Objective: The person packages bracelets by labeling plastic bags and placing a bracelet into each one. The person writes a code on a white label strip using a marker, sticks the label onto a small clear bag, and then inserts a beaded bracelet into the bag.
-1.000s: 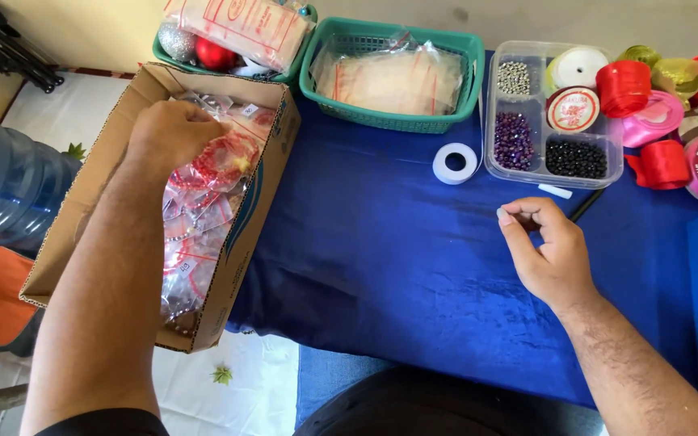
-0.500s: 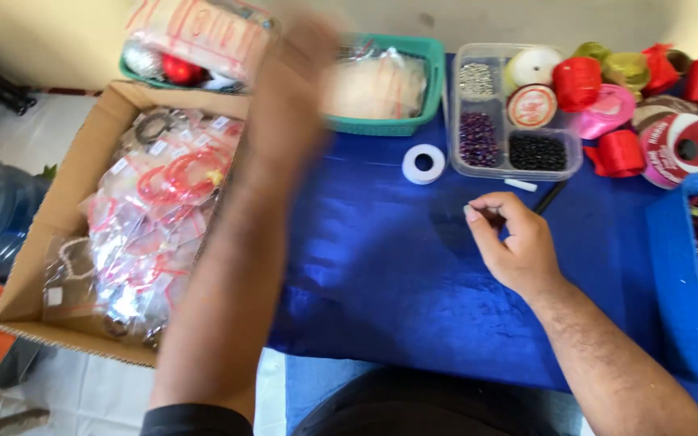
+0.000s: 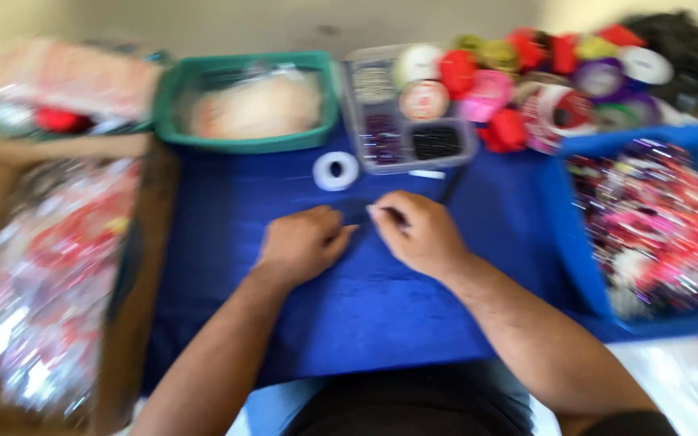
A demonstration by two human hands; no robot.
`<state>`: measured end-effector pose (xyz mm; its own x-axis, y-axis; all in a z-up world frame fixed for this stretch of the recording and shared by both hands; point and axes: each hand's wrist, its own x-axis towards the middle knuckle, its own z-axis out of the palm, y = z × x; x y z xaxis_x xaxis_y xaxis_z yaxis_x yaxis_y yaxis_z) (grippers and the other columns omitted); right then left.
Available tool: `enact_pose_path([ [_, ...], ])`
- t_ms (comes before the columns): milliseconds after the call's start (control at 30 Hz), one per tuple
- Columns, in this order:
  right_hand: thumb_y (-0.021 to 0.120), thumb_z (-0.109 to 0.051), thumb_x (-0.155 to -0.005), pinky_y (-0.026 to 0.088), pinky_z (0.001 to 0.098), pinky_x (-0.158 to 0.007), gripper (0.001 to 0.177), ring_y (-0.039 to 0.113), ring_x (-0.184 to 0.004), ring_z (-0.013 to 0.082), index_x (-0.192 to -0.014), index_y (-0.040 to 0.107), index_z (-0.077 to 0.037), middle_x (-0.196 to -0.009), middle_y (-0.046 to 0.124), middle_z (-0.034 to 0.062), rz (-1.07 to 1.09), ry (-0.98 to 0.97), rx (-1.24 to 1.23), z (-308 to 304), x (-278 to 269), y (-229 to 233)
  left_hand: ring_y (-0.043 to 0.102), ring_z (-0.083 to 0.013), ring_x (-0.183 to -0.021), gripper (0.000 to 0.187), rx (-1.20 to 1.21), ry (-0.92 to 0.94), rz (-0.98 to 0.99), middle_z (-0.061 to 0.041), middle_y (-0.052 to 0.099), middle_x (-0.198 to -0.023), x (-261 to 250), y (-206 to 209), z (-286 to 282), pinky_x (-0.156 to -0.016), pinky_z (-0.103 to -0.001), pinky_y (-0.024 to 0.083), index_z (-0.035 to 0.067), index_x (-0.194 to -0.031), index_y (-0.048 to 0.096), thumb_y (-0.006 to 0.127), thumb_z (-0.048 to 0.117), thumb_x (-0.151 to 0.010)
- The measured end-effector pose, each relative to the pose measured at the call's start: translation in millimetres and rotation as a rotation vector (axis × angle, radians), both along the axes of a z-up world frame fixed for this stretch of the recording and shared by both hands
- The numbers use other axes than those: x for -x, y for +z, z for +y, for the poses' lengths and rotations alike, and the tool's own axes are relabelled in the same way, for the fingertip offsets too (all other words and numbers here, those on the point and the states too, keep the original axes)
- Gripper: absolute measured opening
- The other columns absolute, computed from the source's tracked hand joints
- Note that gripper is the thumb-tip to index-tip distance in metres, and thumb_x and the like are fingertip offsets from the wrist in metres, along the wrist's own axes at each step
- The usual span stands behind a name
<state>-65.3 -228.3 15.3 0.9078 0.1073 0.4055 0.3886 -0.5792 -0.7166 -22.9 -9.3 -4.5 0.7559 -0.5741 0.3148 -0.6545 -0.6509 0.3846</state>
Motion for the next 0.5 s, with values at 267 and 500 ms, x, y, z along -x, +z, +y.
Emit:
enact_pose_path([
  [267, 0.075, -0.015, -0.094, 0.055, 0.0324, -0.067, 0.014, 0.069, -0.075, 0.0190, -0.101, 0.067, -0.005, -0.090, 0.070, 0.0076, -0.096, -0.039, 0.119, -54.0, 46.2, 95.3, 0.065, -0.0325, -0.066, 0.033, -0.062, 0.038, 0.084, -0.007, 0.064, -0.074, 7.4, 24.8, -7.9, -0.055, -0.048, 0.050, 0.011, -0.074, 0.064, 0.069, 0.038, -0.092],
  [500, 0.068, -0.031, -0.099, 0.055, 0.0387, -0.077, 0.028, 0.071, -0.093, 0.0265, -0.115, 0.070, -0.008, -0.105, 0.070, 0.0124, 0.251, -0.544, 0.368, -181.2, 76.9, 136.1, 0.064, -0.0288, -0.062, 0.035, -0.112, 0.073, 0.180, -0.005, 0.062, -0.070, 4.3, 25.6, -7.6, -0.054, -0.045, 0.049, 0.012, -0.073, 0.065, 0.070, 0.042, -0.090],
])
